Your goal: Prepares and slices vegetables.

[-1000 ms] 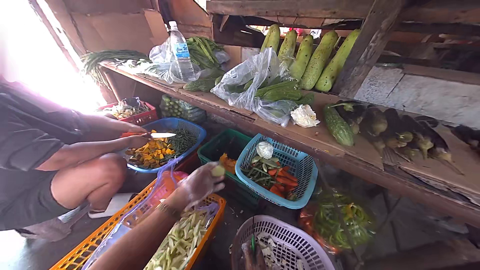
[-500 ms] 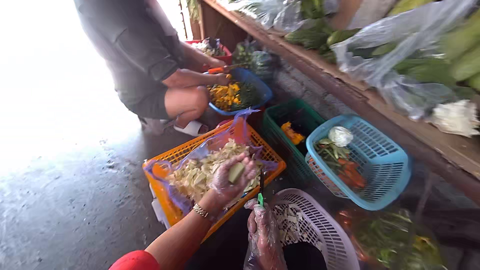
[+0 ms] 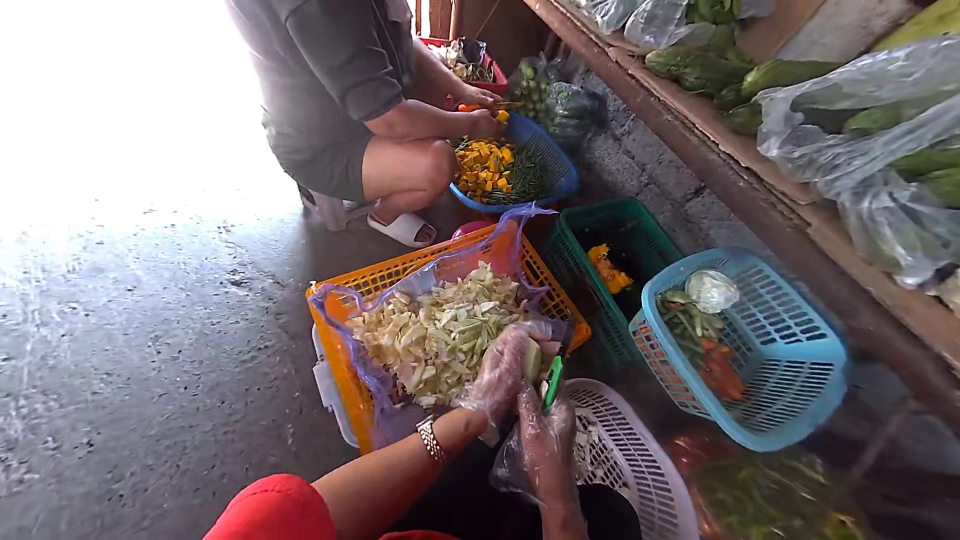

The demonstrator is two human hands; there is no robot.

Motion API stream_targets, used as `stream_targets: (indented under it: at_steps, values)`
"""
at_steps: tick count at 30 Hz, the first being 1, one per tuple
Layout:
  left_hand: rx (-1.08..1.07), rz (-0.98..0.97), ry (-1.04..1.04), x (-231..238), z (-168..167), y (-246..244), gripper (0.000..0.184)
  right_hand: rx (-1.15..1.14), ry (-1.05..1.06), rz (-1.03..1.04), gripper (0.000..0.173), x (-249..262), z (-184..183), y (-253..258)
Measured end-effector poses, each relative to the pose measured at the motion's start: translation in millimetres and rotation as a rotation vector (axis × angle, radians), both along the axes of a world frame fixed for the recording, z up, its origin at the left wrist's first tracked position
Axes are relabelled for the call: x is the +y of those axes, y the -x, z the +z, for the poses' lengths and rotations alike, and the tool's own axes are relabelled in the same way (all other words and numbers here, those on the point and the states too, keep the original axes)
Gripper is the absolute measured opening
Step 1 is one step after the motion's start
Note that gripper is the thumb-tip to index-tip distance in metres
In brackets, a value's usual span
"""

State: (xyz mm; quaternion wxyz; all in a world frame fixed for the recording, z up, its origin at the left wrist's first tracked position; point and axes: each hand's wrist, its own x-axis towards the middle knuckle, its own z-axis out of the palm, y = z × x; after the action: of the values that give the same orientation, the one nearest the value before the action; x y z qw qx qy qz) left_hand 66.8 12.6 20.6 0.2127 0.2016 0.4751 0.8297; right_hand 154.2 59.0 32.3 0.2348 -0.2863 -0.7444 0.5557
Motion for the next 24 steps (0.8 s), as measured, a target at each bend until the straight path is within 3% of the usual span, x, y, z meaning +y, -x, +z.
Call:
stream_targets:
  at_steps: [3,6,8,12,15,18,24]
  values:
    - [0.432,0.187,0.122,-3.1,-13.9,7.4,0.035,-0.073,-0.168,-0.008,0.026,5.9,1.9,-2.1]
    - [0.682,0.270,0.147,-5.3,-20.0,21.2,0.038,-0.056,-0.174,0.031,0.031,5.0,2.3,-6.4]
    - [0.537,0.230,0.158,-6.2,-13.6,20.5,0.037,0.085,-0.077,0.070,0.039,0.5,-4.9,-10.3]
    - [-0.222,0.011,0.067,-6.6,6.4,24.0,0.039,0.240,0.055,0.206,0.059,-11.3,-13.4,-27.8]
    - [-0.510,-0.097,-0.146,-7.8,6.2,23.1,0.036,0.213,0.053,0.232,0.051,-21.9,-17.0,-37.2]
    - [-0.595,-0.016,-0.264,-3.7,5.5,12.2,0.046,0.171,0.027,0.222,0.056,-27.0,-18.2,-39.4]
    - [-0.614,0.066,-0.171,0.0,7.6,7.0,0.049,0.031,-0.080,0.221,0.045,-28.5,-19.2,-36.4]
